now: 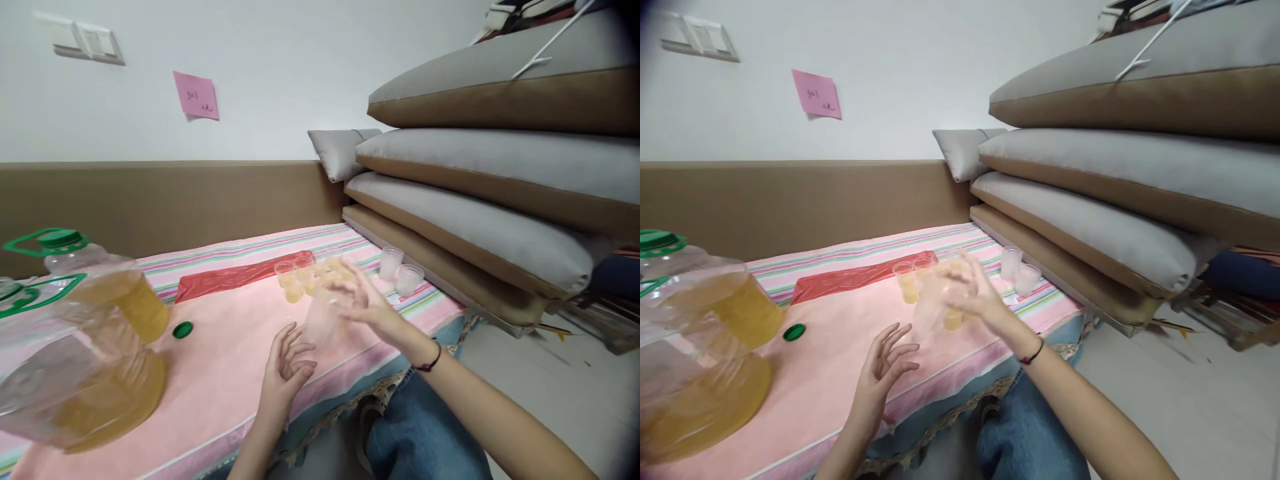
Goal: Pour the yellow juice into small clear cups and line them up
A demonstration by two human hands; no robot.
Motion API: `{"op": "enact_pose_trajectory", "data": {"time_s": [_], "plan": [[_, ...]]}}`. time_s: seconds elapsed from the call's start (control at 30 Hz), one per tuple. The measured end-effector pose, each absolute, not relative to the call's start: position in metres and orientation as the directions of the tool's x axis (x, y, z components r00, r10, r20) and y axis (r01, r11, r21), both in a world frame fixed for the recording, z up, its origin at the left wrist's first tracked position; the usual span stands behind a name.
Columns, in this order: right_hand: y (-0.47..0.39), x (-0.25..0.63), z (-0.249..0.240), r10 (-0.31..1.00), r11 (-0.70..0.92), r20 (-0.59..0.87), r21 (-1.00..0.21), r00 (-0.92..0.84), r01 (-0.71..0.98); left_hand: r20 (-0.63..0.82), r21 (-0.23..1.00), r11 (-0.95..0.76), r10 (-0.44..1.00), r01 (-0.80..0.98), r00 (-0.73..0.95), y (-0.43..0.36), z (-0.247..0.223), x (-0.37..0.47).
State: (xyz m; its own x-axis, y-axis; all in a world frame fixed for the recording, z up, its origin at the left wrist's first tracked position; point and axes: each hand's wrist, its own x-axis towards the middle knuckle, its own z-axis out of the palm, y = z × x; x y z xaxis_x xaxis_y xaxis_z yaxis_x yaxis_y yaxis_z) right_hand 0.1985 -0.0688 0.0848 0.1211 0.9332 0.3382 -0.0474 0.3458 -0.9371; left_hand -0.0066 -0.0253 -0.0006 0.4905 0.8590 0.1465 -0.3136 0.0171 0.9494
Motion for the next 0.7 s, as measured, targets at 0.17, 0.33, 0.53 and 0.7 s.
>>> {"op": "enact_pose_trajectory", "data": {"time_s": [0.17, 0.33, 0.53, 0.7], "plan": [[-0.077, 0.323, 0.108, 0.616, 0.404, 0.553, -0.833, 0.561, 0.378, 0.108, 0.964, -0.001, 0.916, -0.266, 0.386, -0.009, 0.004, -0.011], [-0.081, 0.418, 0.083, 0.449, 0.215, 0.536, -0.841, 0.715, 0.496, 0.016, 0.985, 0.016, 0.983, -0.17, 0.185, 0.008, 0.006, -0.03], [-0.072, 0.445, 0.034, 0.437, 0.118, 0.48, -0.869, 0.761, 0.48, -0.079, 0.978, 0.09, 0.995, -0.188, 0.065, 0.019, 0.004, -0.039], [-0.069, 0.446, 0.007, 0.461, 0.071, 0.438, -0.885, 0.772, 0.46, -0.102, 0.974, 0.109, 0.994, -0.201, 0.045, 0.021, 0.004, -0.038]]}}
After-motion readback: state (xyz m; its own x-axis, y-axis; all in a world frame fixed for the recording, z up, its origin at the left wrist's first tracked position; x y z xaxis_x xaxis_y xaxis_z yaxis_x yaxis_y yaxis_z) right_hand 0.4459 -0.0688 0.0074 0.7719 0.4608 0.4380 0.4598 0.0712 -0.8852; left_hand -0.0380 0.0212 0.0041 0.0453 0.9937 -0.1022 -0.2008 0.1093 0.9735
